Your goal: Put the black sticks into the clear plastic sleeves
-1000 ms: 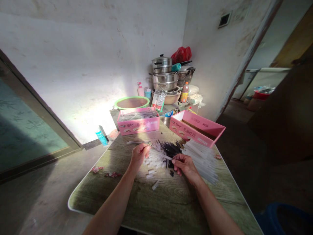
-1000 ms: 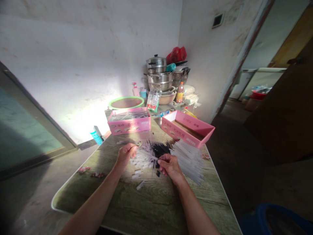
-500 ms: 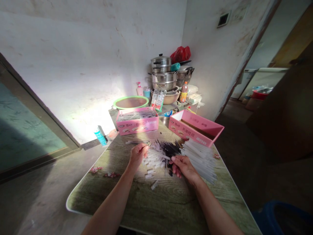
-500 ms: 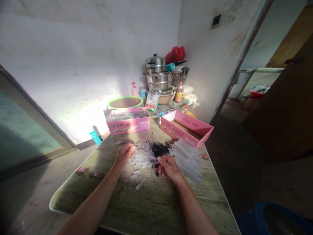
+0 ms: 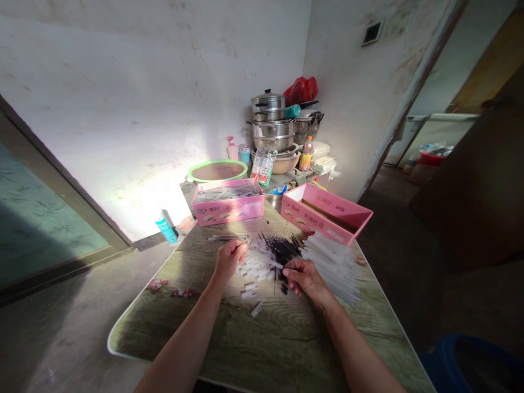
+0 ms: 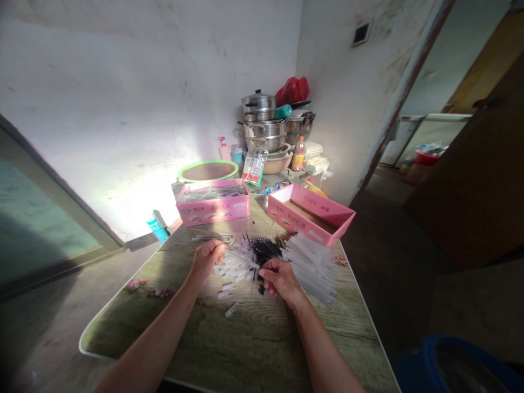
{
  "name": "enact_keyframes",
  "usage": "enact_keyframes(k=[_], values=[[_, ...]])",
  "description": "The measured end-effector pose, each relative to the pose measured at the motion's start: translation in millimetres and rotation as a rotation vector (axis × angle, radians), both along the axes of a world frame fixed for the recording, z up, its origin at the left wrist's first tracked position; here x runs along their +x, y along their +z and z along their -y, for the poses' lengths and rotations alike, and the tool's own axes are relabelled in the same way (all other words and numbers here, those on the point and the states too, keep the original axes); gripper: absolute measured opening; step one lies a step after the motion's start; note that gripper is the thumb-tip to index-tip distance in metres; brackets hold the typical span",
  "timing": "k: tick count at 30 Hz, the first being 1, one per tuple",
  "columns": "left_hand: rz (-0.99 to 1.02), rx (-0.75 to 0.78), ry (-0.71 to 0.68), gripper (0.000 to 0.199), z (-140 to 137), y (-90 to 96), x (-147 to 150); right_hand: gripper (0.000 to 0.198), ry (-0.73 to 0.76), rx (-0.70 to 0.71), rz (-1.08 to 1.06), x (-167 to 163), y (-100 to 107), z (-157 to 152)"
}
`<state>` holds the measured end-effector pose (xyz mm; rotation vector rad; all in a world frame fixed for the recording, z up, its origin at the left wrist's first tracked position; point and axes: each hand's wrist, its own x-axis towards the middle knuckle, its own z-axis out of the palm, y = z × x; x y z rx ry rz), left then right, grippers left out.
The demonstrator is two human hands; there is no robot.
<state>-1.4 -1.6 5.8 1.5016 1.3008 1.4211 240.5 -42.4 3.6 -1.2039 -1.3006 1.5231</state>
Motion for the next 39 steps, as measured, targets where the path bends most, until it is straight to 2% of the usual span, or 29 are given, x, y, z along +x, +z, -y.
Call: enact_keyframes(k=[4, 7, 12, 15, 19, 23, 26, 29, 31, 35, 37, 39], values=[[0.031, -0.020, 0.020, 0.019, -1, 0.3, -2, 0.032, -0.029, 0.002, 0.001, 4, 4, -1], [0.103, -0.031, 0.081, 0.018, -3, -1.2, -5, 0.030, -0.091, 0.066, 0.074, 8, 5, -3], [0.169, -0.024, 0.102, 0.018, -5, -4.0, -8, 0.020, -0.189, 0.422, 0.367, 5, -4, -9], [0.161, -0.043, 0.097, 0.017, -5, -2.1, -5, 0.018, -0.226, 0.536, 0.494, 1, -9, -9], [0.107, -0.026, 0.081, 0.022, -2, -0.2, -3, 0.029, -0.270, 0.552, 0.521, -1, -5, -6], [0.040, 0.008, 0.059, 0.025, -1, -3.6, -1, 0.043, -0.182, 0.524, 0.425, -3, 2, -1], [0.038, -0.001, 0.039, 0.025, -2, -5.5, -1, 0.037, -0.139, 0.488, 0.358, -4, 5, -1], [0.126, -0.014, 0.071, 0.021, -6, -5.2, -6, 0.027, -0.144, 0.407, 0.262, 1, 6, -3], [0.229, -0.001, 0.143, 0.021, -10, -5.6, -14, 0.025, -0.208, 0.367, 0.198, 10, 7, -5], [0.410, 0.052, 0.352, 0.024, -17, -11.7, -31, 0.026, -0.473, 0.393, 0.162, 27, 8, -8], [0.432, 0.064, 0.397, 0.025, -18, -15.4, -36, 0.026, -0.559, 0.446, 0.251, 30, 7, -8], [0.424, 0.068, 0.362, 0.025, -18, -17.0, -36, 0.024, -0.574, 0.503, 0.410, 28, 5, -9]])
